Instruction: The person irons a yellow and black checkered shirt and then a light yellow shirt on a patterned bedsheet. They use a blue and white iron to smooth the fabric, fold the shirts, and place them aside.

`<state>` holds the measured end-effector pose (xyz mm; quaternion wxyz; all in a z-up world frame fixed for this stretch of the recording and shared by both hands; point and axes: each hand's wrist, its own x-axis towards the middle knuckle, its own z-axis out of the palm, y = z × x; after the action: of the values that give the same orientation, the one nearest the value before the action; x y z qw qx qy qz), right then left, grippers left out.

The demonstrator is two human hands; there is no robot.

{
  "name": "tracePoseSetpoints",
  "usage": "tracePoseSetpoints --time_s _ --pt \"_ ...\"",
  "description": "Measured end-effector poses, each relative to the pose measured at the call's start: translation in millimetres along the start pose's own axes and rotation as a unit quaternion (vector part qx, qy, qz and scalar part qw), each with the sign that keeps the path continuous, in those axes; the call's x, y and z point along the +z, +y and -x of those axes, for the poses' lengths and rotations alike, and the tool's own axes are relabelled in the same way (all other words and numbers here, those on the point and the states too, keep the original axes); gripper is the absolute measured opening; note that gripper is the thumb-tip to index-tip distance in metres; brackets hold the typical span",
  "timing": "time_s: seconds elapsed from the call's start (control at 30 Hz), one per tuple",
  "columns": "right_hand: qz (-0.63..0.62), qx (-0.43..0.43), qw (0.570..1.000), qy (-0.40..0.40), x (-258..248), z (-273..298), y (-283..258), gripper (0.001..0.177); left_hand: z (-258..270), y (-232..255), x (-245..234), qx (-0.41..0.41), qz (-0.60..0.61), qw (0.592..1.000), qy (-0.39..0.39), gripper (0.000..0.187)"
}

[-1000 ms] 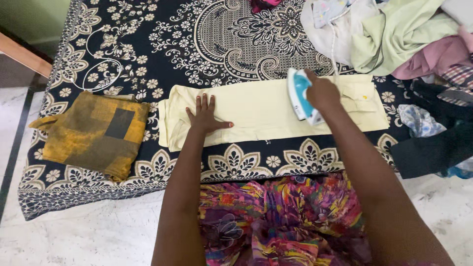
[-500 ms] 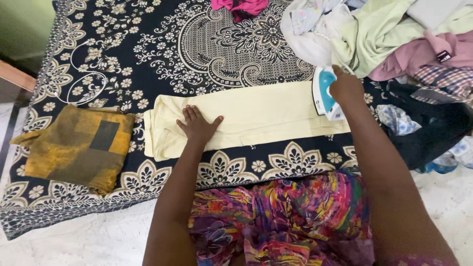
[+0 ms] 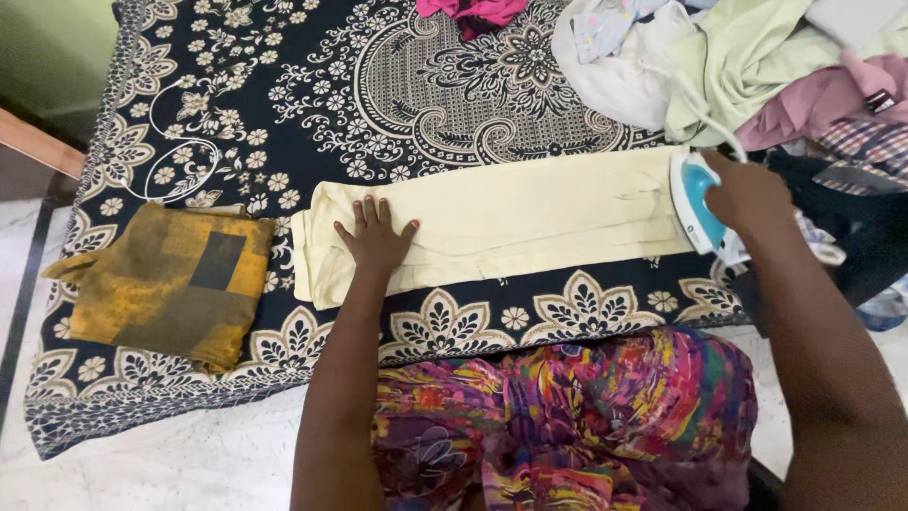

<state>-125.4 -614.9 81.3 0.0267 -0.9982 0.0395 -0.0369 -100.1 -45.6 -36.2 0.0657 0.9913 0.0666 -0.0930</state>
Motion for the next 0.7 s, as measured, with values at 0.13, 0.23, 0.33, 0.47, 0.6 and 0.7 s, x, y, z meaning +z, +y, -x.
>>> tracePoseSetpoints --time_s 0.13,0.23,0.33,0.47,0.6,0.7 --pt "-0.017 0.001 0.998 -0.065 12 -30 -132 0.070 -18 -20 20 0.027 0.020 0.998 0.046 0.074" --pt "-0.150 -0.080 0.982 -0.078 36 -31 -255 0.077 -25 -26 30 0.034 0.024 0.997 0.062 0.073" --pt "-0.153 -0.125 0.975 -0.098 55 -21 -330 0.073 -22 -29 36 0.035 0.034 0.997 0.066 0.073" --pt "-0.150 -0.160 0.973 -0.073 61 -28 -304 0.071 -21 -31 34 0.044 0.030 0.995 0.084 0.073" --pt "-0.104 -0.078 0.990 -0.063 51 -38 -171 0.076 -22 -32 36 0.041 0.034 0.996 0.070 0.074" --pt "-0.049 -0.010 0.998 -0.036 41 -33 -61 0.070 -22 -32 37 0.039 0.027 0.996 0.069 0.074"
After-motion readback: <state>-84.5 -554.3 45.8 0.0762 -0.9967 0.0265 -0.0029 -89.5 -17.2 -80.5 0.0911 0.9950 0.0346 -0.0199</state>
